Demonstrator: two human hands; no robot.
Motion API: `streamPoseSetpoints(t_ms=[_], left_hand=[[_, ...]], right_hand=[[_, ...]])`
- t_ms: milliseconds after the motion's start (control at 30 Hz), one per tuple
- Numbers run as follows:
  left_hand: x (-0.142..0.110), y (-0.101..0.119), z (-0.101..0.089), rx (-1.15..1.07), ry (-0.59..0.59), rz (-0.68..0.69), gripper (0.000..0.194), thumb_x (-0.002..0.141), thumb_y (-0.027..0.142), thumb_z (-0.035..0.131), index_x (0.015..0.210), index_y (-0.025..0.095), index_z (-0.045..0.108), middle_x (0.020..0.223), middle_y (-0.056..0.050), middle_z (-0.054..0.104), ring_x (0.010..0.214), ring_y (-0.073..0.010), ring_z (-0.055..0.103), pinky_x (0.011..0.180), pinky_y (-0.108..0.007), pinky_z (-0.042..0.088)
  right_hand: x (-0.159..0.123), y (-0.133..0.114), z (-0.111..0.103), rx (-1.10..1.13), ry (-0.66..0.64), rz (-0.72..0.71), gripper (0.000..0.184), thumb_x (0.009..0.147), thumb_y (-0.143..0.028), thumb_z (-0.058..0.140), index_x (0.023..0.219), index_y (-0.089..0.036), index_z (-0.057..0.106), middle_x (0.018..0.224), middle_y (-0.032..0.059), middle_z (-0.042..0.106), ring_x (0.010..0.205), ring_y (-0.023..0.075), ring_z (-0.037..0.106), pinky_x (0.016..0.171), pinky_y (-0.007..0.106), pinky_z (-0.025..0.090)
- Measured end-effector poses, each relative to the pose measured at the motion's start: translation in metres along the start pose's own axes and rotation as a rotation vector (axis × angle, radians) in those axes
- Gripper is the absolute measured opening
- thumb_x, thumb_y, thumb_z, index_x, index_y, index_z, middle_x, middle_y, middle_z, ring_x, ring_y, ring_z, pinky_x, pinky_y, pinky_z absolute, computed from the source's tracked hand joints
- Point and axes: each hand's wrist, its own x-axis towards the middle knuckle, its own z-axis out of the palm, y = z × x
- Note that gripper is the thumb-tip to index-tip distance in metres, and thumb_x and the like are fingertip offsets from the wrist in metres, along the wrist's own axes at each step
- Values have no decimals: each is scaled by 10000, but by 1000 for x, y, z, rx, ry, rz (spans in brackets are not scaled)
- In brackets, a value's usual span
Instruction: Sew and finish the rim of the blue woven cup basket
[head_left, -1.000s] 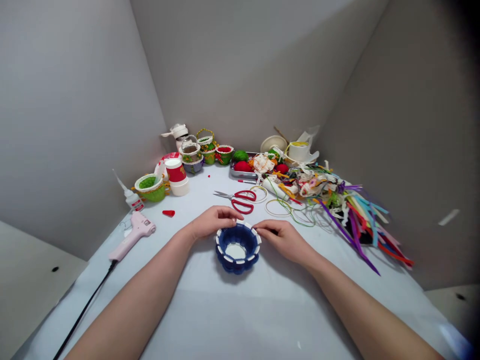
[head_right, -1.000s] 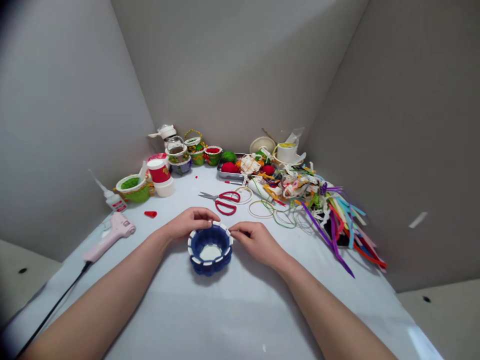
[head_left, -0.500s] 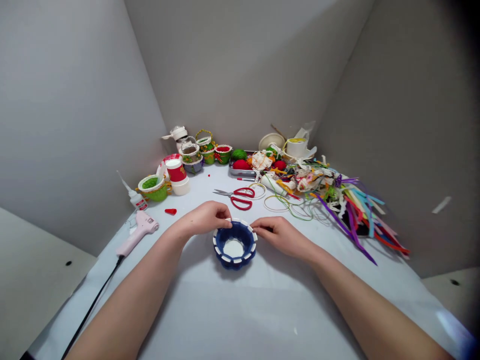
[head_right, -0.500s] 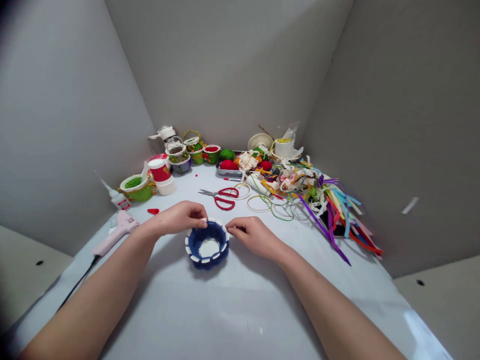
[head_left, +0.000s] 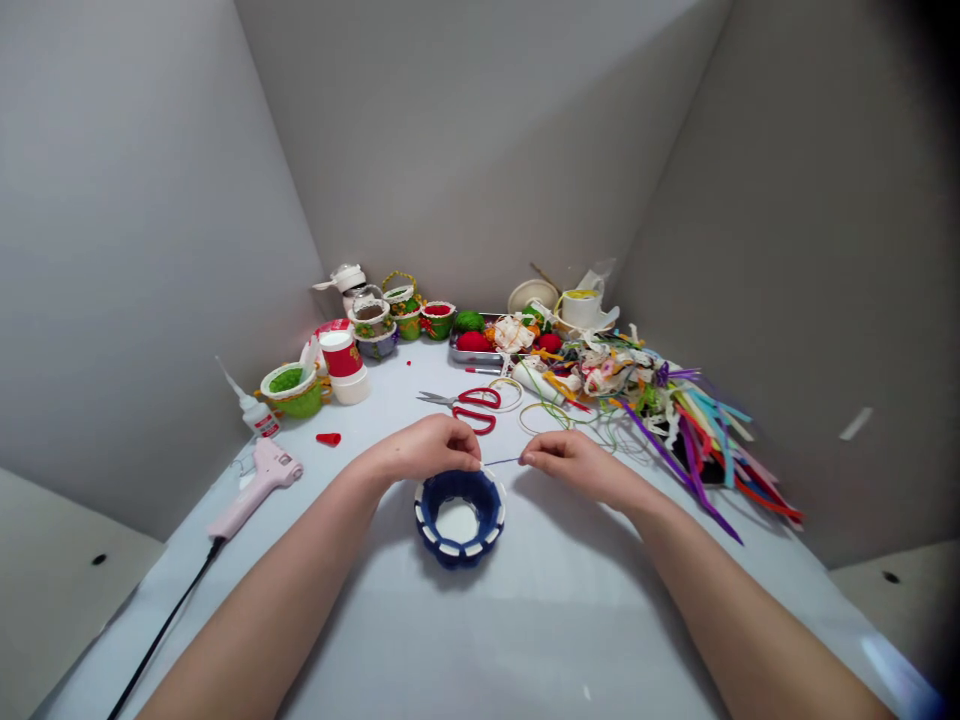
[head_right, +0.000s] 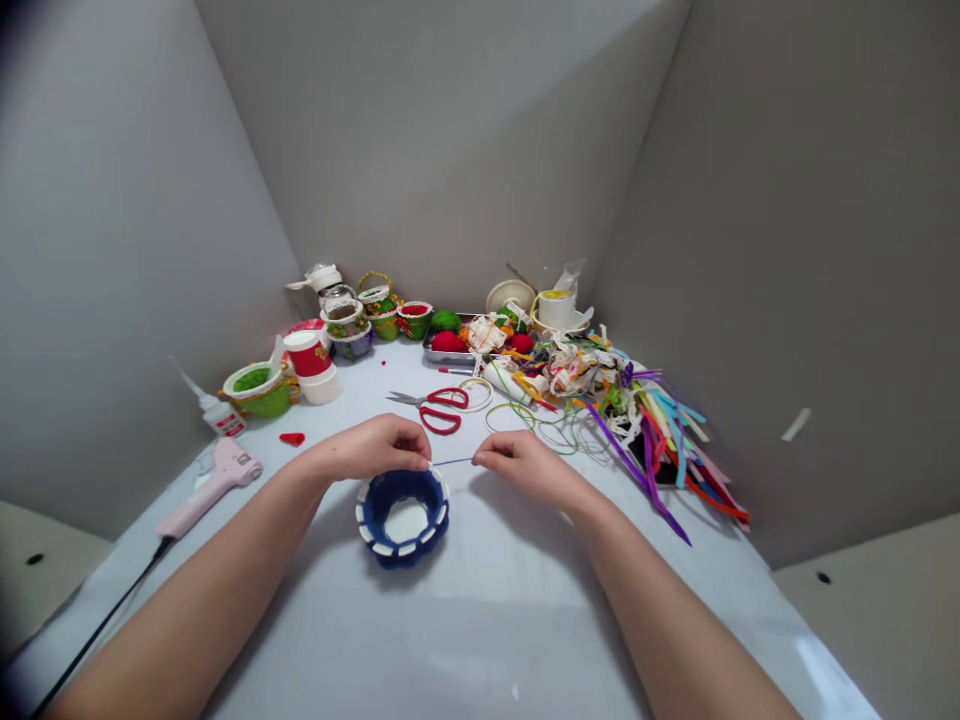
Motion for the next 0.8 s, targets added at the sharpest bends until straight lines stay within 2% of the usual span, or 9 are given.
streamPoseSetpoints(t_ms=[167,367,433,567,667,733,800], left_hand=[[-8,-4,-5,23,-28,-23,192,735,317,582,798,149,650,711,-8,625,620,-119,512,538,-203,379],[-11,-4,-9,22,-68,-49,214,745,341,593,815,149,658,700,-1,614,617,-114,506,540,-204,371],[-7,-5,-13,-12,-73,-46,255,747,370,611,859,150,674,753,-12,640,672,-126,532,590,-214,393],[16,-12,-19,-295,-44,15,412,751,449,639,1033,151,663,1031,-73,662,927,-181,571,805,-268,425],[41,-24,-12,-630,-103,26,456,749,461,660,1078,147,631,1081,-106,642,983,-183,576,871,-300,422],[55,-33,-2,-808,-134,15,457,737,458,680,1067,148,618,1045,-106,638,929,-167,597,827,-289,443],[63,-42,8,-888,-119,3,444,724,466,690,1016,141,617,945,-80,633,755,-113,597,669,-225,442]], right_hand=[[1,8,-14,18,66,37,281,806,-419,563,769,-155,653,621,-13,543,576,109,448,543,227,330],[2,6,-7,53,172,18,260,829,-392,536,776,-155,627,639,-3,569,577,114,466,571,233,365],[5,3,-6,38,183,-10,249,831,-378,538,786,-156,643,680,10,599,607,122,494,591,237,383],[20,-3,-3,-70,162,-129,217,817,-344,574,814,-166,698,791,46,649,742,159,570,680,257,425],[38,-6,3,-145,153,-223,148,803,-276,603,791,-177,712,793,44,649,749,160,585,695,260,432],[49,-7,8,-189,167,-245,123,801,-224,602,776,-183,715,767,33,637,717,148,581,677,251,427],[56,-7,13,-234,182,-253,135,807,-188,591,763,-187,718,749,26,627,702,140,573,675,246,420]])
